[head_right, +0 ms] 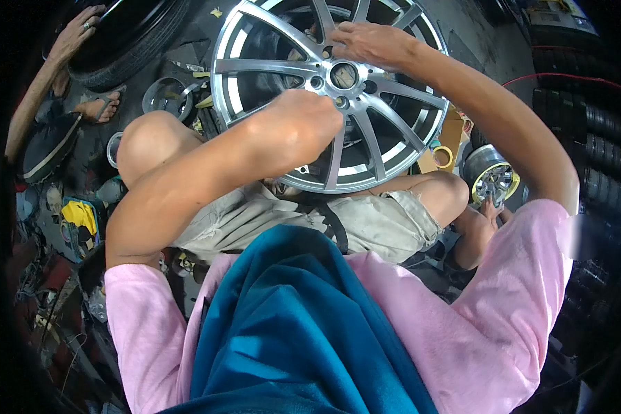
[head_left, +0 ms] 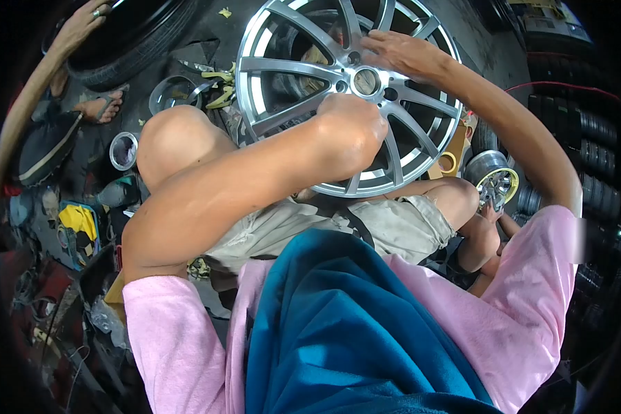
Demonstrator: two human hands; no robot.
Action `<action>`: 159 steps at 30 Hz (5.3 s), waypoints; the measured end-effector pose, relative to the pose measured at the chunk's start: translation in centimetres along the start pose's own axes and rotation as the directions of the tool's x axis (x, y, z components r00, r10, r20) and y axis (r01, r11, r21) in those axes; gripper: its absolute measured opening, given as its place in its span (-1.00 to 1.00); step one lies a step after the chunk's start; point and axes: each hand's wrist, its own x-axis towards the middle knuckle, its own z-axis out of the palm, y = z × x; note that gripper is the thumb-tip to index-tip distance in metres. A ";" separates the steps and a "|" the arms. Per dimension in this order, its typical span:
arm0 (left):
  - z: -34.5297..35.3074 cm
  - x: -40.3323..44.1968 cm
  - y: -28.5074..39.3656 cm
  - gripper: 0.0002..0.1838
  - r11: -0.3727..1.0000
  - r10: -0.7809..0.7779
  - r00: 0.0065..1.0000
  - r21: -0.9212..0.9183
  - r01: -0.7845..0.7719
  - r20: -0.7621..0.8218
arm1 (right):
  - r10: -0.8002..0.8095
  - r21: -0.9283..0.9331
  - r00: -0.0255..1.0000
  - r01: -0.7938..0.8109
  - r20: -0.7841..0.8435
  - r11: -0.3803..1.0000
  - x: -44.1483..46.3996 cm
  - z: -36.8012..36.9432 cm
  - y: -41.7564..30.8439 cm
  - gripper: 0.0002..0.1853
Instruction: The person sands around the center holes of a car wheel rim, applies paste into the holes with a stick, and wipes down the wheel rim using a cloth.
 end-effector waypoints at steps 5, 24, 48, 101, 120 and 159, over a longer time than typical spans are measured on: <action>-1.2 -0.5 -1.2 -0.80 0.988 -0.010 0.961 0.146 0.052 -0.275 | 0.365 0.642 0.903 -0.143 -0.227 0.753 -4.6 -1.2 -1.6 -0.70; 4.6 3.9 1.1 -0.79 0.997 0.030 0.993 0.071 -0.038 0.111 | 0.800 0.907 0.597 -0.302 -0.061 0.294 -8.7 5.1 -12.4 -0.75; 3.8 2.2 0.6 -0.86 0.995 0.072 0.996 0.076 -0.068 -0.052 | 0.775 0.845 0.623 -0.357 -0.102 0.399 -7.2 4.9 -11.9 -0.74; 2.5 2.0 1.0 -0.88 0.993 0.061 0.998 0.097 -0.063 0.021 | 0.701 0.897 0.570 -0.360 0.428 -0.255 -6.1 2.6 -12.6 -0.78; 3.9 1.4 0.5 -0.92 0.990 0.129 0.981 0.072 -0.120 -0.143 | 0.714 0.795 0.436 -0.007 0.548 -0.606 -4.8 4.4 -15.9 -0.67; 7.4 3.3 1.5 -0.75 0.991 0.112 0.994 0.065 -0.113 0.015 | 0.808 0.935 0.474 -0.222 0.350 -0.275 -6.0 3.5 -16.7 -0.61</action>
